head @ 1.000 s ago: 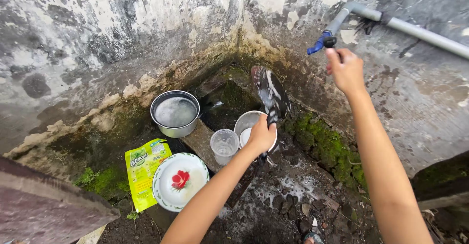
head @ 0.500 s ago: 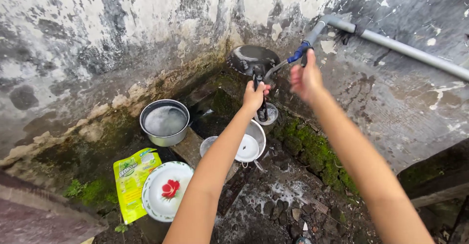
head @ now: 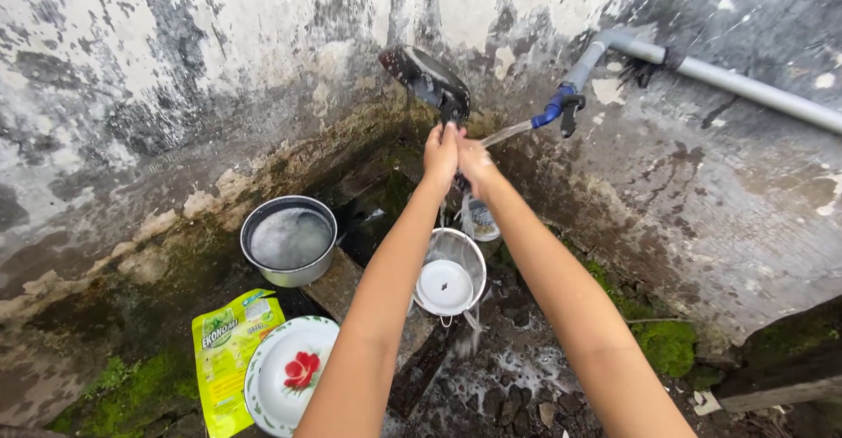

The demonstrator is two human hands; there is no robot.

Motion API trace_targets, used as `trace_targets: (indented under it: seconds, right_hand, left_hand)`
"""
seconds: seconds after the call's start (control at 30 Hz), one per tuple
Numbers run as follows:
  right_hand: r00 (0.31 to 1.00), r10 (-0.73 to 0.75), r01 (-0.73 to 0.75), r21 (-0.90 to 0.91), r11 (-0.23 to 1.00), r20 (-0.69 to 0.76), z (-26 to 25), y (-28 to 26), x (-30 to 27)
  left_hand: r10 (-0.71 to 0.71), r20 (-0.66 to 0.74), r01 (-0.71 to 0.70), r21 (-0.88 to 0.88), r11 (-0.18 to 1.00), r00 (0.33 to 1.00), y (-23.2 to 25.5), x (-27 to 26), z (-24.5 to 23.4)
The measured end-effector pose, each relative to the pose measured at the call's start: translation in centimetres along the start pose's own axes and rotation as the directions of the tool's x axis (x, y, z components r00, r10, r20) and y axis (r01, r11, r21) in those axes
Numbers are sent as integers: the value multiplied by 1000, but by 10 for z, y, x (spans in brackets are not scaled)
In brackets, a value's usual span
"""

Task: The recorder washes various dishes including cups, plates, and a frying pan using a sponge and water from a faucet in an outdoor area.

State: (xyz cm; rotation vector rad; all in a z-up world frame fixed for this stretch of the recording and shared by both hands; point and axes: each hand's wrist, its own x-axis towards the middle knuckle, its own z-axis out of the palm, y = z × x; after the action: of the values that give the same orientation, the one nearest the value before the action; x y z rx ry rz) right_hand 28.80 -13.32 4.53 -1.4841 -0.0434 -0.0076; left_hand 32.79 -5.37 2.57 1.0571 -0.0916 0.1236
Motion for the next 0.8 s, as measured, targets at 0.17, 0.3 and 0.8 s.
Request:
trace_targets:
  seconds: [0.17, 0.3, 0.8]
  right_hand:
    - [967, 254, -256, 90, 963, 32, 30, -54, -43]
    - [955, 233, -284, 351, 892, 181, 36, -43, -41]
    - [984, 22, -59, -209, 976, -175, 44, -8, -24]
  left_hand:
    - [-67, -68, 47, -255, 966, 995, -14, -12, -10]
    - [-253, -24, 199, -548, 812, 967, 1, -46, -17]
    - [-476, 55, 465, -339, 818, 878, 10, -73, -30]
